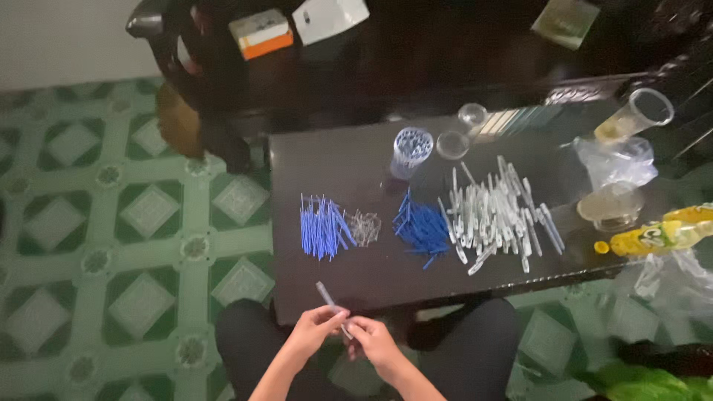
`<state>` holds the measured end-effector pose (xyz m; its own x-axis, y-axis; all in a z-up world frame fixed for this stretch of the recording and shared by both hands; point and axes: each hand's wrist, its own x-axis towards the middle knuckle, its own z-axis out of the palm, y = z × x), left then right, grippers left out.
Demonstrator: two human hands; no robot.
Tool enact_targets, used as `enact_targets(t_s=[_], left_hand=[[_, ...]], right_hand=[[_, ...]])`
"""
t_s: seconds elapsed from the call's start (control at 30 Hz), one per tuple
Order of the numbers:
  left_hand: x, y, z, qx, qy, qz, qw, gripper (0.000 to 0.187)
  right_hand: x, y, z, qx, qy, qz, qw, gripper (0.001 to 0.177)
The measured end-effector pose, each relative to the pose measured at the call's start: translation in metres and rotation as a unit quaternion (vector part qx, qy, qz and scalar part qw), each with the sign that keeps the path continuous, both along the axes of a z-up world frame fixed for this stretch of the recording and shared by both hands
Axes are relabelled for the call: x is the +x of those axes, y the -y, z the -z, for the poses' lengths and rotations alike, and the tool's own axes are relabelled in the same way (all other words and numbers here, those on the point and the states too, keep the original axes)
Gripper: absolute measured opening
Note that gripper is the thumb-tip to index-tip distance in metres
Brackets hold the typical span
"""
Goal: The person assembles multiple pens by inserting blue ink refills and springs into clear pen barrels and then attaching the pen caps by hand.
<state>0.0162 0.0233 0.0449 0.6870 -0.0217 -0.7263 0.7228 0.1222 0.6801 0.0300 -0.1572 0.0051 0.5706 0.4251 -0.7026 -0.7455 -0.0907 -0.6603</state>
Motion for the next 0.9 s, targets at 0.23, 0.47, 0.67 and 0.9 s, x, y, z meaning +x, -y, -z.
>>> enact_targets(t_s=[0.23, 0.47, 0.67, 0.9], left_hand=[[0.017, 0.002, 0.005, -0.097, 0.020, -0.130, 0.987, 0.022], [0.029, 0.014, -0.040, -0.048, -0.039, -0.187, 0.980, 0.021], [0.033, 0.019, -0.004, -0.047, 0.038, -0.293, 0.954, 0.027], [0.048, 0.010, -0.025, -0.018, 0.047, -0.304, 0.951, 0.027]], right_hand=[[-0.001, 0.006, -0.004, 0.044, -0.068, 0.050, 0.995, 0.035], [0.010, -0.010, -0.018, -0.081, 0.163, 0.072, 0.981, 0.028], [0.012, -0.012, -0.039, -0.124, 0.329, 0.057, 0.934, 0.020], [0.013, -0.008, -0.057, -0.131, 0.351, 0.061, 0.925, 0.018]])
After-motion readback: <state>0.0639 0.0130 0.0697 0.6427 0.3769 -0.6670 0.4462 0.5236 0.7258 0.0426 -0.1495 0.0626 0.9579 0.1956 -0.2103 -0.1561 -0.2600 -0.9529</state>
